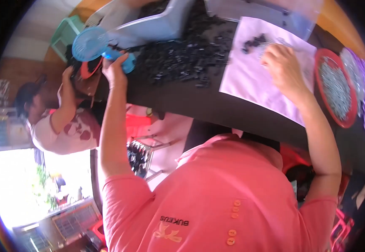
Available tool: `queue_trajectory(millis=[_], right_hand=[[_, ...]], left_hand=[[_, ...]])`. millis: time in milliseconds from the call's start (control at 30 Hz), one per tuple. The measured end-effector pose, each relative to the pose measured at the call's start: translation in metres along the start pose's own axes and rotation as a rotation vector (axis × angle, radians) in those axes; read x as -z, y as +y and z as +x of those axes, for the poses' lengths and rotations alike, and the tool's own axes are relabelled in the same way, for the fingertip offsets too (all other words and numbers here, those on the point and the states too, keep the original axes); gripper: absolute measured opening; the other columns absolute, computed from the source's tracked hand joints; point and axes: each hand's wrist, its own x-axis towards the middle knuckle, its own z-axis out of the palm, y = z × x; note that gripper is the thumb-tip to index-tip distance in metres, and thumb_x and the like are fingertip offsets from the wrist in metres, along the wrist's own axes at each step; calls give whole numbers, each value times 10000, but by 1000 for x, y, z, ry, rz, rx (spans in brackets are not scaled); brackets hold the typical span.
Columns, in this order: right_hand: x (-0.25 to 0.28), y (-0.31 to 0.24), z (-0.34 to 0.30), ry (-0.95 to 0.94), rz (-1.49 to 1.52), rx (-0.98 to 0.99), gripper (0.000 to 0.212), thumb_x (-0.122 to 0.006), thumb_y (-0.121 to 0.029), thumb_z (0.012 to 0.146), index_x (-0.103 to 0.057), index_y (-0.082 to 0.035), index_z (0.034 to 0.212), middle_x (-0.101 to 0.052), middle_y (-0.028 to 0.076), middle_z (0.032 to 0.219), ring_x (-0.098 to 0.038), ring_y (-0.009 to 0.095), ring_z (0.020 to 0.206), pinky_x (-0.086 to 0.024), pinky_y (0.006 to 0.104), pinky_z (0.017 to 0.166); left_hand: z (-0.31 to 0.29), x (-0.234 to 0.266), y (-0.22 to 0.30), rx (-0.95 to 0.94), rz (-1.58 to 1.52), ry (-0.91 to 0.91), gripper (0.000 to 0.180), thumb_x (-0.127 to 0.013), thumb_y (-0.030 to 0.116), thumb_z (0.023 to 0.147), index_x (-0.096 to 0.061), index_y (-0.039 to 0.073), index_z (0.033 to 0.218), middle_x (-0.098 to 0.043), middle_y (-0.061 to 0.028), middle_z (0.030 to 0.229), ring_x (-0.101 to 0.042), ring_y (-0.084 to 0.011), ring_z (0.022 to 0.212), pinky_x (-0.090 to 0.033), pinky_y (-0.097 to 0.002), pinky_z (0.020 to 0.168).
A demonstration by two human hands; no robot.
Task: The person assembles small black industrial components with silver pins by hand at a workstation.
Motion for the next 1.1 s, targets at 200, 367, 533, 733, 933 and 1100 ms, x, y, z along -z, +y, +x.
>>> queue_trajectory(millis=[200, 367, 533, 733, 933, 1100], right_hand=[[18, -4, 8, -4, 110, -89, 46, -565, -15, 787, -557, -45, 822, -592, 90, 899, -585, 296, 912, -411, 382, 776], [25, 8, 5, 43, 679, -460, 70, -550, 11, 853, -564, -16, 917, -590, 41, 803, -597, 144, 786, -474, 284, 710], [9, 22, 3, 140, 803, -519, 65, -592, -28, 863, -580, -12, 925, -610, 14, 816, -571, 97, 773, -461, 257, 709], [20, 14, 2, 140, 465, -438, 75, -624, -13, 799, -637, -39, 867, -662, 79, 851, -639, 260, 755, -482, 342, 675], [20, 15, 0, 152, 437, -389, 99, -614, -12, 787, -645, -57, 869, -660, 77, 855, -633, 264, 749, -484, 361, 666], [30, 10, 5, 122, 487, -420, 93, -612, -20, 790, -646, -60, 867, -663, 79, 863, -633, 268, 754, -487, 361, 671]], left_hand=[[-53, 18, 18, -134, 194, 250, 504, -716, -58, 705, -572, -30, 1188, -641, -106, 1022, -608, -183, 937, -481, -307, 841], [-114, -17, 40, -433, 590, 43, 331, -708, -11, 711, -632, 61, 1024, -628, -83, 1034, -589, -230, 903, -485, -328, 801], [-151, -103, 80, -637, 499, -533, 206, -690, -38, 699, -656, 36, 888, -638, -99, 908, -577, -271, 881, -461, -347, 801], [-171, -181, 77, -705, 437, -791, 138, -695, 7, 724, -643, 26, 850, -600, -85, 815, -552, -265, 794, -462, -341, 681], [-184, -234, 63, -866, 554, -949, 161, -709, 90, 710, -624, 46, 838, -588, -80, 827, -575, -290, 838, -508, -386, 739], [-178, -242, 51, -913, 620, -918, 138, -705, 81, 724, -623, 41, 829, -583, -81, 811, -581, -280, 818, -511, -366, 700]])
